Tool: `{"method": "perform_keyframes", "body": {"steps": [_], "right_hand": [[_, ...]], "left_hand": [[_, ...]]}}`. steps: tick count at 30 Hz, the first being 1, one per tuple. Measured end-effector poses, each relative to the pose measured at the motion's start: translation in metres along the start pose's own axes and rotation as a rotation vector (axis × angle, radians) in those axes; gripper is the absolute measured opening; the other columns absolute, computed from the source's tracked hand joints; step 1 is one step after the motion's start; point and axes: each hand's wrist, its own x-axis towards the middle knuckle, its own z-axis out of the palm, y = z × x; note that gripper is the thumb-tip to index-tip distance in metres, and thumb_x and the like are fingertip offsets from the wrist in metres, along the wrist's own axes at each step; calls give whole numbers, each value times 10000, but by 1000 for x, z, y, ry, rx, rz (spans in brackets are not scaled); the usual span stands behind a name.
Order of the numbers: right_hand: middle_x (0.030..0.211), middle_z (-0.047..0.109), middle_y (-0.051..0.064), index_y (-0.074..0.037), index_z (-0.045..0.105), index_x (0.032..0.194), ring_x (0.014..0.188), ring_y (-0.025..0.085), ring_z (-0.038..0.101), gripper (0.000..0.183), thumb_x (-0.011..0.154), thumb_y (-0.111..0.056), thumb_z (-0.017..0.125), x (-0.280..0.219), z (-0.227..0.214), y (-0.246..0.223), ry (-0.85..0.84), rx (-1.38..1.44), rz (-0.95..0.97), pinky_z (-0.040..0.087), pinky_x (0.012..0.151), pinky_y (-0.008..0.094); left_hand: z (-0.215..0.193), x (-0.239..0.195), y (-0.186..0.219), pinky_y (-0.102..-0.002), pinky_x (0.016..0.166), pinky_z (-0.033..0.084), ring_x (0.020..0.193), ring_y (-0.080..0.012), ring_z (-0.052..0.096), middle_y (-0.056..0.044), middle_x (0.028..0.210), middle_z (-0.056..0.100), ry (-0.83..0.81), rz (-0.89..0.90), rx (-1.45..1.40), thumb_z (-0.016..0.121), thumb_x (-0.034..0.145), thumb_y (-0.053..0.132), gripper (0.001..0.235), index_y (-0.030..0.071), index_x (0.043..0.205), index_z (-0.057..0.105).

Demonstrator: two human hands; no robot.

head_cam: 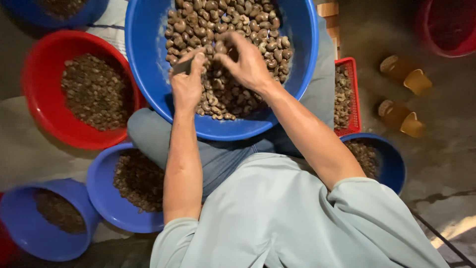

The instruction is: Cleaning and scraping individual nuts manually using a small hand tool

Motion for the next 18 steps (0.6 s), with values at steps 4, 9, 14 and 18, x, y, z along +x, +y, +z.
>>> {"method": "perform_keyframes", "body": {"steps": [4,9,14,18], "right_hand": [[1113,656,80,-79,574,1237,983,198,641,253,1029,-129,709,-14,-41,-28,196,64,-65,543,891,323],[1075,576,80,-95,554,1317,956,192,567,328,1043,44,669,-66,-101,-12,477,93,-90,514,871,312],[983,508,36,-71,560,1257,824,136,465,215,1057,-129,615,-149,-154,45,536,-149,315,435,751,312],[1078,596,79,-92,566,1184,961,207,532,209,1028,-223,613,-272,-161,147,300,-329,505,426,836,359]], "left_hand": [[-3,-2,-11,-410,931,704,1104,-303,764,-134,1234,733,89,-47,-45,614,1053,356,370,72,1278,692],[-1,-3,-1,-425,1027,595,1206,-309,700,-147,1229,752,93,108,115,589,1082,269,295,54,1215,743],[1,-6,-10,-487,998,664,1206,-369,692,-167,1242,717,28,191,67,569,1129,303,322,48,1303,660],[-1,-5,-16,-461,899,616,1096,-319,731,-133,1147,761,40,248,116,603,1130,284,277,55,1242,711]]}}
